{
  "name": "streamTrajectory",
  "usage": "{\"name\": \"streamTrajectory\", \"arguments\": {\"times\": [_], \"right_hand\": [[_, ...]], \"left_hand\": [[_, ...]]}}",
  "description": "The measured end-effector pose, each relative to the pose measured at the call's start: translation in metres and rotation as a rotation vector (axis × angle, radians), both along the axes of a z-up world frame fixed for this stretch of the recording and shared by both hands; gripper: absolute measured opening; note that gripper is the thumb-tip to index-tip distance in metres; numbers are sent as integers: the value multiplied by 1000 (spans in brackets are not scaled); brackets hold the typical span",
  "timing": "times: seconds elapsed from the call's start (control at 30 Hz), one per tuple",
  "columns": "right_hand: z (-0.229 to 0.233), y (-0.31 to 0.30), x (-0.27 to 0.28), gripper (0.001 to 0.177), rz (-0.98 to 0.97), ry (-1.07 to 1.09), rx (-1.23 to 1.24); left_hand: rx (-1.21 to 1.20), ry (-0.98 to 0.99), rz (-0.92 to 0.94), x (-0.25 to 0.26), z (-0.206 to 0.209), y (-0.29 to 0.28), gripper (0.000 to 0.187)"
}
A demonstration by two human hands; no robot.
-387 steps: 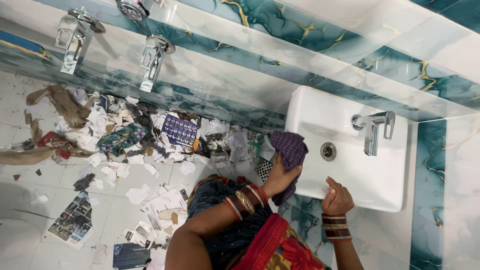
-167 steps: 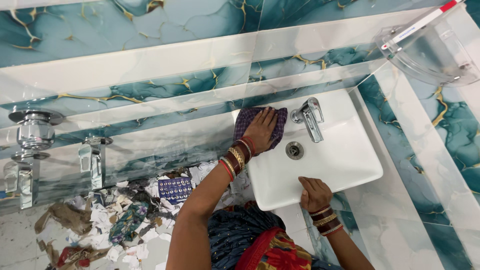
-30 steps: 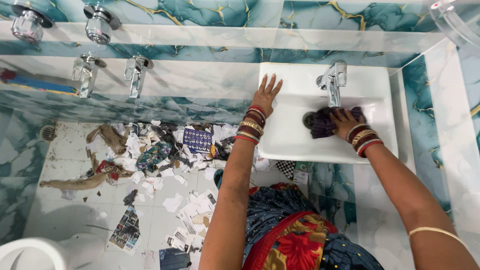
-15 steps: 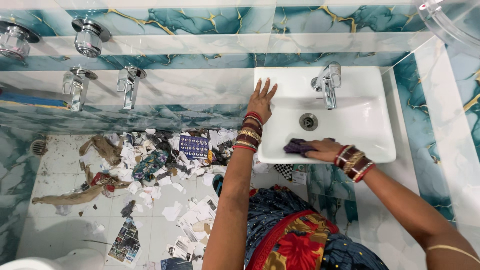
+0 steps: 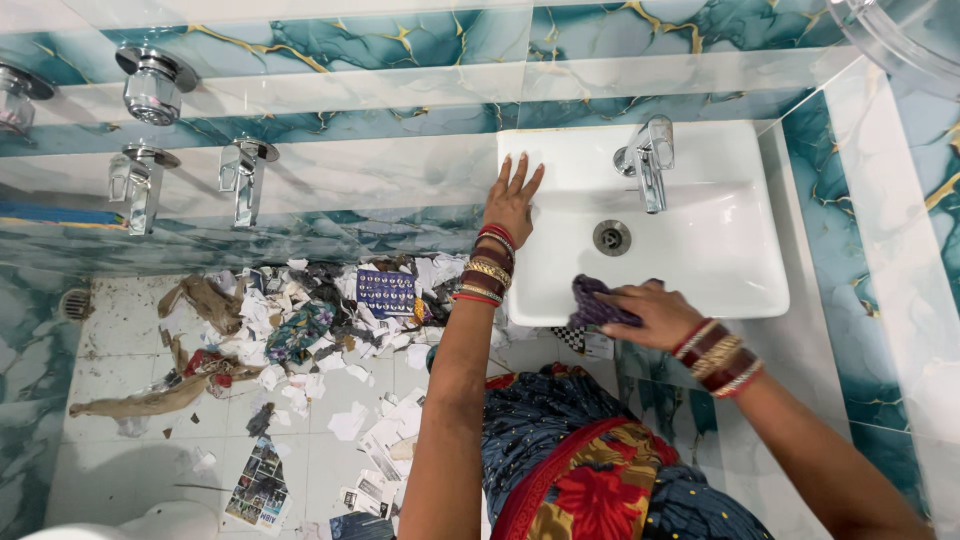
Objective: The person wipes the surfaces and faucet of a white sink using a dark cloth, moving around different parts of the basin and hardware.
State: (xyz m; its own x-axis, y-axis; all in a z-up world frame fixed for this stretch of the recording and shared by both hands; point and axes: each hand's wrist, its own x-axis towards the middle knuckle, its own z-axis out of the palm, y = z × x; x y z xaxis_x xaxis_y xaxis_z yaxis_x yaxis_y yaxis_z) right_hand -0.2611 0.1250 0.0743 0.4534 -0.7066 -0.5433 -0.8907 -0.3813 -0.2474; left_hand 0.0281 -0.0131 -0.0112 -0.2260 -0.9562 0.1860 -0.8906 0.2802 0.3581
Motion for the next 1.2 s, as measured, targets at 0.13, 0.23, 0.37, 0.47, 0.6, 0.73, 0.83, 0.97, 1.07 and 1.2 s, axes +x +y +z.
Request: {"name": "streamTrajectory", "arguments": {"times": [0.13,0.23,0.37,0.47,0.6,0.73,0.83,0.97,1.07,1.2], "right_hand": [[19,11,-113,84,-74,214,-166],[10,30,-144,82,-136,237,-371],[-10,48,-116,71,-95,147,-547],[-23,49,-61,70,20,14,-640],[-24,44,33,75,236,-133,-676],[-25,41,113,77,289,-271,-601],[-20,45,115,75,247,-304,-585],[-17,51,61,75,137,-272,-591],[-13,44,-11,66,-16,-156,-508],[-6,34,-85,63,-123,-152,-464]], "left_hand": [[34,12,13,0,4,1,85],[32,31,17,-1,6,2,83],[34,34,23,-3,7,1,83],[7,42,26,-1,5,1,83],[-14,54,17,0,5,1,83],[-17,35,25,-1,4,1,82],[-33,16,3,0,5,2,82],[-20,1,-5,1,6,3,85],[24,-32,13,-1,11,4,88],[134,-78,55,-9,25,4,94]]}}
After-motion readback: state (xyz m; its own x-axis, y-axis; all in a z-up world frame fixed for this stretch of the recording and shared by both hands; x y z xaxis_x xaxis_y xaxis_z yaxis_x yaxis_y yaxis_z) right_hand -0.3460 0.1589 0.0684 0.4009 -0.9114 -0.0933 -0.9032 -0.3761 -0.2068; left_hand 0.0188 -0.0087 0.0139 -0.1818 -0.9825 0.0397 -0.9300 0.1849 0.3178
